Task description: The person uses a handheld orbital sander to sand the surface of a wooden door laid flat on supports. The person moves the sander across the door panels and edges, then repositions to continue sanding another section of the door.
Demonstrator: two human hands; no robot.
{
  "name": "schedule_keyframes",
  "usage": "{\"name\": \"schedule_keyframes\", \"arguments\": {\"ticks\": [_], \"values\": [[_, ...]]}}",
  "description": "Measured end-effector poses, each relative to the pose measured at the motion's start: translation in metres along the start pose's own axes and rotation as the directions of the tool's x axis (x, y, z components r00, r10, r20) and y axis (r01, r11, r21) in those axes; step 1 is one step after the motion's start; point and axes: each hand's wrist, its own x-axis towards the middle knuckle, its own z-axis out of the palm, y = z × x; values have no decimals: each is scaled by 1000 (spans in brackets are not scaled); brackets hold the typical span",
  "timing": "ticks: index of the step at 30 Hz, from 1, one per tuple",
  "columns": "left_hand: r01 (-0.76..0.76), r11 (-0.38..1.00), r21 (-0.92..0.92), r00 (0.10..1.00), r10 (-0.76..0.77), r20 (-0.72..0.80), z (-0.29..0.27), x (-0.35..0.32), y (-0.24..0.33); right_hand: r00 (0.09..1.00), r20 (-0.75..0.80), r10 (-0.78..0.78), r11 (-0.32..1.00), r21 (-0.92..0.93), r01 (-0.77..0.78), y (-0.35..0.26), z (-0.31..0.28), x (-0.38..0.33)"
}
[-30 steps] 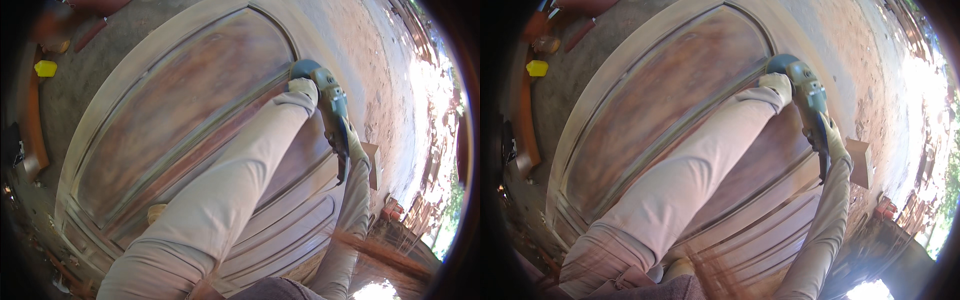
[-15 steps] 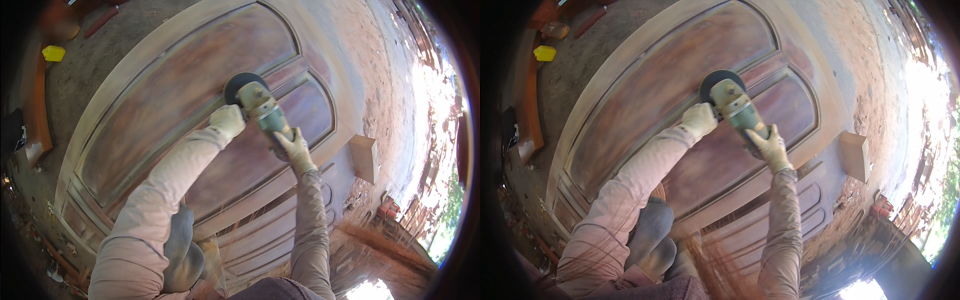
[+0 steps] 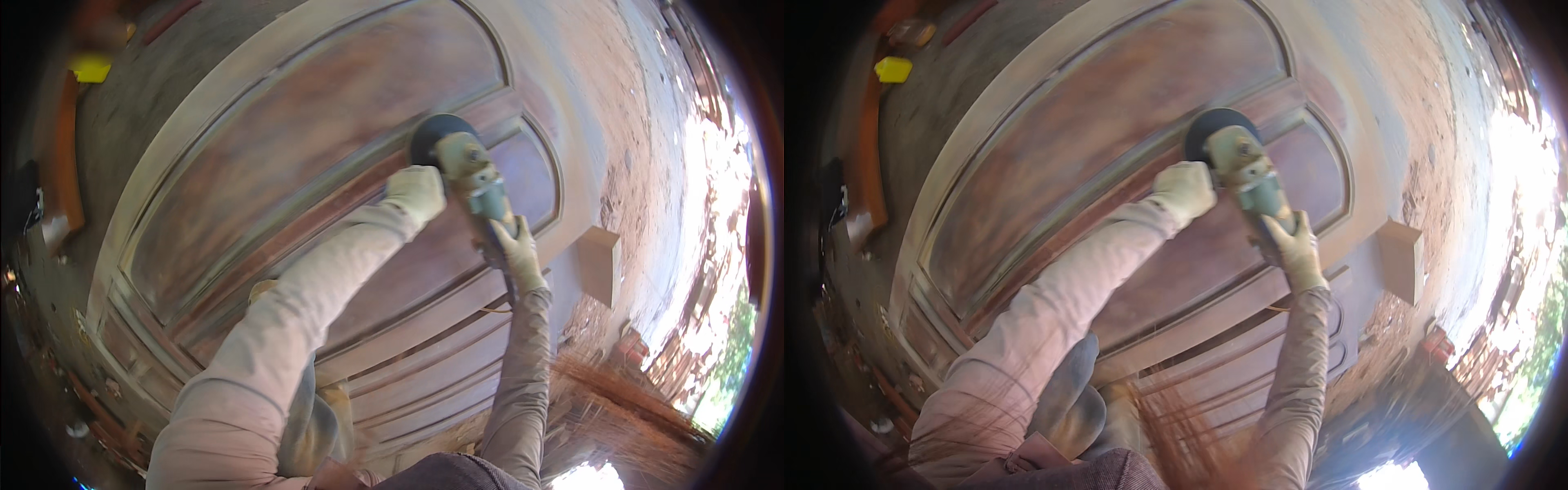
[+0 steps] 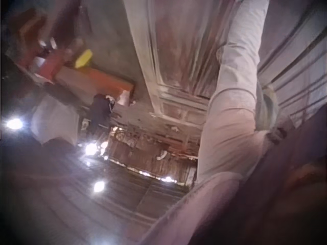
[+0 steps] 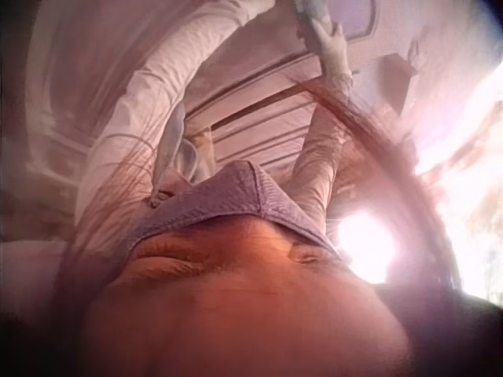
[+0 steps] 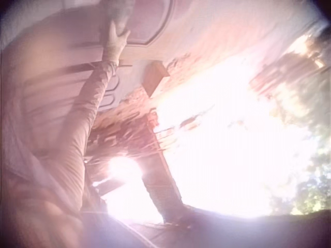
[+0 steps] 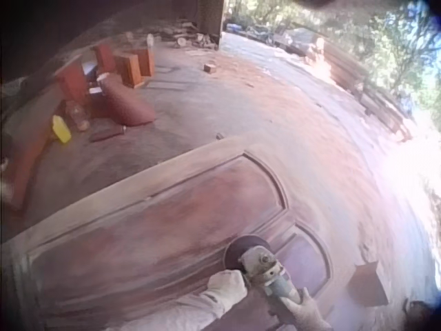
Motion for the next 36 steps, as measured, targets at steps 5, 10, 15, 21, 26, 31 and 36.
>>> {"name": "schedule_keyframes", "arguments": {"ticks": [5, 10, 15, 21, 26, 31, 36], "values": [[-70, 990, -126, 997, 68, -23, 41, 45, 53, 999, -50, 10, 999, -29, -12, 78, -66, 64], [-60, 985, -162, 998, 64, 18, 28, 31, 41, 998, -59, 5, 998, 68, -1, 88, -51, 66], [-31, 998, -56, 999, 31, 4, 16, -72, -79, 980, 196, -42, 998, 63, 30, 0, 48, -29], [94, 996, 9, 996, -94, 1, 8, -130, -133, 971, 229, -65, 986, -132, 97, -6, 94, -72], [70, 986, -151, 997, -75, -22, 15, -90, -88, 983, 160, -88, 989, -105, 105, 2, 50, -34], [45, 993, -108, 989, -30, 143, -18, -5, -15, 998, 26, -58, 998, -8, 58, 28, 7, 21], [18, 982, -187, 999, -9, 49, -7, 43, 18, 984, 179, -6, 981, 193, -30, 64, -42, 82]]}}
